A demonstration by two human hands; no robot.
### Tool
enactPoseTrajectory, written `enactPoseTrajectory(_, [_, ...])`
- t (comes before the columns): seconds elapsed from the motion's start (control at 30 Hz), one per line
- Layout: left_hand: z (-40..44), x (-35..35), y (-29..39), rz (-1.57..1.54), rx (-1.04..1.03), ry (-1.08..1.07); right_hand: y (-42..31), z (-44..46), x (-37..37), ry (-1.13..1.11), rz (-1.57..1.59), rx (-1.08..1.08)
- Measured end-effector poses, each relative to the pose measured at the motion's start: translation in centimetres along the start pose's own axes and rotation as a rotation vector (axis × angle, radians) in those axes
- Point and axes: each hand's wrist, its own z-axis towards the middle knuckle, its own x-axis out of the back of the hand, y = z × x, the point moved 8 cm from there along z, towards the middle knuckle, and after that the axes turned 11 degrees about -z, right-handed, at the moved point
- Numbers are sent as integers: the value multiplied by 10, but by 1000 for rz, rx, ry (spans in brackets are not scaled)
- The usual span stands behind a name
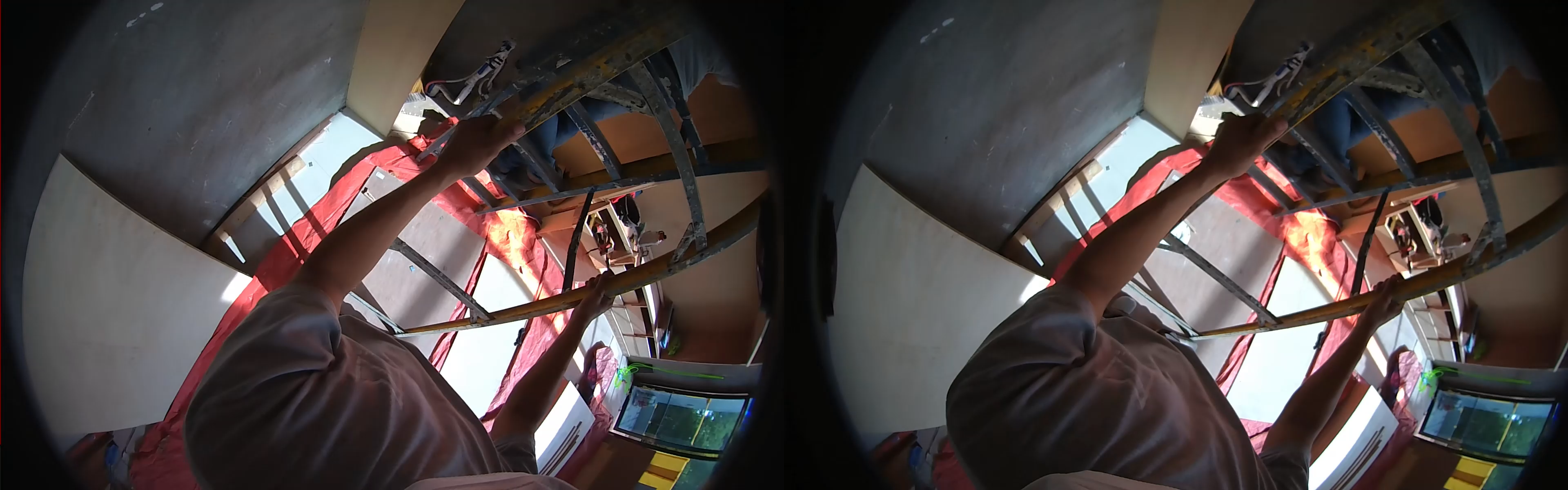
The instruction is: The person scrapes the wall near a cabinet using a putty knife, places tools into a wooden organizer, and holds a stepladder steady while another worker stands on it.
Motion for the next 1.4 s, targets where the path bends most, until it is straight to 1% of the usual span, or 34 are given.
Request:
enactPoseTrajectory(0.1, [1,-1,-5,-28,13,4,-4,-2,2,73,-70,2])
enactPoseTrajectory(0.17, [0,-1,-5,-35,33,17,-3,-1,2,49,-80,5])
enactPoseTrajectory(0.3, [-2,4,4,-14,-10,42,-15,-7,-5,53,-114,-34])
enactPoseTrajectory(0.5, [-4,4,7,-2,51,6,-15,-7,-7,48,-103,-32])
enactPoseTrajectory(0.67, [-2,3,5,-19,42,12,-18,-10,-9,52,-103,-16])
enactPoseTrajectory(0.7, [-2,3,2,-19,42,14,-15,-9,-10,6,-83,-9])
enactPoseTrajectory(0.77, [4,-3,0,-78,-77,-7,-8,-2,-5,-46,-34,36])
enactPoseTrajectory(0.8, [6,-4,-8,-106,-55,3,-5,-5,-2,39,-39,-9])
enactPoseTrajectory(0.83, [6,-5,-12,-134,-52,-5,-9,-4,-1,16,-95,72])
enactPoseTrajectory(0.87, [5,-3,1,-111,-116,20,3,-2,5,51,-139,-11])
enactPoseTrajectory(0.9, [0,-3,8,-153,-81,44,1,-4,5,50,-164,37])
enactPoseTrajectory(0.93, [3,-5,7,-181,-169,9,0,-5,4,56,-174,34])
enactPoseTrajectory(0.97, [3,-6,-9,-204,-47,-11,-14,-12,-1,59,-150,8])
enactPoseTrajectory(1.03, [3,-5,-6,-162,-94,-11,-11,-12,3,64,-192,30])
enactPoseTrajectory(1.1, [2,-5,-15,-194,-20,17,-2,-9,12,134,-302,110])
enactPoseTrajectory(1.13, [4,-6,-18,-168,-29,8,2,-7,11,158,-354,145])
enactPoseTrajectory(1.17, [5,-5,-22,-141,-32,9,-6,-8,6,163,-326,231])
enactPoseTrajectory(1.23, [7,-4,-26,-109,-71,6,-11,-10,3,141,-250,219])
enactPoseTrajectory(1.27, [6,-4,-21,-67,-79,0,-9,-9,4,146,-275,244])
enactPoseTrajectory(1.3, [6,-5,-26,-111,-36,-20,-10,-8,4,149,-304,267])
enactPoseTrajectory(1.37, [8,-4,-25,-71,-38,-11,-11,-8,3,151,-312,279])
enactPoseTrajectory(1.4, [5,-5,-21,-117,-47,-21,-12,-8,3,160,-334,287])
